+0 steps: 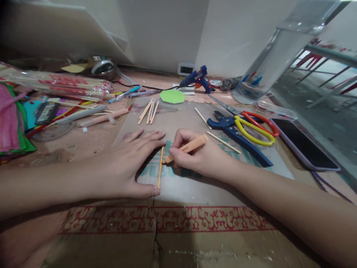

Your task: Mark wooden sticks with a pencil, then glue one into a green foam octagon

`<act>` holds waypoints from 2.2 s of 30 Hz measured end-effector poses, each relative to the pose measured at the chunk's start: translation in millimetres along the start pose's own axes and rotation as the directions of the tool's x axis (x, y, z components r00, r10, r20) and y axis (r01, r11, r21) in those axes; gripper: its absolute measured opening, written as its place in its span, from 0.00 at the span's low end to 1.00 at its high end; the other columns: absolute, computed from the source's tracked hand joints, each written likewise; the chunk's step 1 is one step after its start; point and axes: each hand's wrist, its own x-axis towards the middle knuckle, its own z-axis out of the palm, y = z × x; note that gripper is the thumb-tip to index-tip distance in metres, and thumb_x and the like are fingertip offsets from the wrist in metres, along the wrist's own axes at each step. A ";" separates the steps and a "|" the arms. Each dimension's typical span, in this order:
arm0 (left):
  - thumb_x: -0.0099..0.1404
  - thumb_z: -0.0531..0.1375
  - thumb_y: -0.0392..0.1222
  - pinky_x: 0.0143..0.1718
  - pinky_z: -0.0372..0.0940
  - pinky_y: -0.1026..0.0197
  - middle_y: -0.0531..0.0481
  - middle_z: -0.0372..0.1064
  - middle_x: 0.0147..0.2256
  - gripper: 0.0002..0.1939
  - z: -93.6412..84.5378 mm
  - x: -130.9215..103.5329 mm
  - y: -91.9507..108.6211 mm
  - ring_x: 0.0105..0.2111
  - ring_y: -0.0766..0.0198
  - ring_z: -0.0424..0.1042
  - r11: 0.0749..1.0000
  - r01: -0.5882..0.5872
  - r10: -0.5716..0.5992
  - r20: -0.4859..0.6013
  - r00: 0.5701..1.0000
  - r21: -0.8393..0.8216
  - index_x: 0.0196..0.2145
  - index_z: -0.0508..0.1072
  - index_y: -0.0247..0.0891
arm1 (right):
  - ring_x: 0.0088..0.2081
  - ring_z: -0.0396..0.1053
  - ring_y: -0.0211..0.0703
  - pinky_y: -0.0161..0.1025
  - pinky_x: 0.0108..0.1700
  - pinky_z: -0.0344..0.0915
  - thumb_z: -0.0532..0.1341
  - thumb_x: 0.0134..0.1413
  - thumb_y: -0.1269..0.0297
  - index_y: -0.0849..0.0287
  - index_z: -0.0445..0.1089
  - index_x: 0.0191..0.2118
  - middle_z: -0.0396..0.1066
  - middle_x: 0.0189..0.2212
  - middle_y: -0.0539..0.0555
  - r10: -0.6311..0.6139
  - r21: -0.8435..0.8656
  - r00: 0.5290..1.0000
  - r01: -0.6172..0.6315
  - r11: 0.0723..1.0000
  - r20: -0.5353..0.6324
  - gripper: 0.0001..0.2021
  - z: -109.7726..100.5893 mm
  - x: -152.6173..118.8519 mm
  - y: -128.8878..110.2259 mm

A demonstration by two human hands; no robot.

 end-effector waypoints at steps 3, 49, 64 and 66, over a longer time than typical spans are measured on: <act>0.59 0.63 0.71 0.72 0.39 0.31 0.29 0.41 0.74 0.57 0.8 0.9 0.5 0.74 0.35 0.39 1.000 0.009 -0.009 -0.001 1.000 -0.029 0.71 0.53 0.28 | 0.23 0.75 0.40 0.34 0.25 0.68 0.66 0.60 0.60 0.55 0.64 0.29 0.77 0.22 0.52 -0.020 -0.024 0.998 0.018 1.000 -0.067 0.12 -0.5 0.3 -0.6; 0.58 0.63 0.72 0.71 0.43 0.33 0.25 0.47 0.72 0.55 -2.5 1.5 0.2 0.73 0.34 0.44 1.000 -0.003 0.004 -0.054 0.999 0.017 0.67 0.60 0.26 | 0.35 0.77 0.47 0.41 0.41 0.70 0.58 0.70 0.56 0.53 0.76 0.41 0.80 0.32 0.57 -0.491 -0.543 0.850 0.508 0.669 0.190 0.11 -5.0 -12.8 10.9; 0.59 0.63 0.71 0.72 0.39 0.32 0.27 0.46 0.72 0.56 -0.4 2.3 -0.1 0.74 0.36 0.42 1.000 -0.021 0.021 -0.035 0.999 -0.003 0.70 0.56 0.26 | 0.36 0.78 0.48 0.42 0.41 0.71 0.60 0.67 0.58 0.54 0.78 0.41 0.81 0.31 0.57 -0.444 -0.570 0.879 0.456 0.683 0.171 0.09 -6.2 -14.9 6.5; 0.59 0.63 0.71 0.72 0.39 0.32 0.27 0.46 0.72 0.55 -0.4 2.8 -0.1 0.74 0.37 0.42 1.000 -0.027 0.027 -0.042 0.999 -0.004 0.69 0.56 0.27 | 0.36 0.78 0.48 0.42 0.42 0.72 0.61 0.67 0.58 0.54 0.77 0.41 0.81 0.33 0.57 -0.433 -0.554 0.888 0.440 0.707 0.153 0.09 -5.7 -15.1 4.5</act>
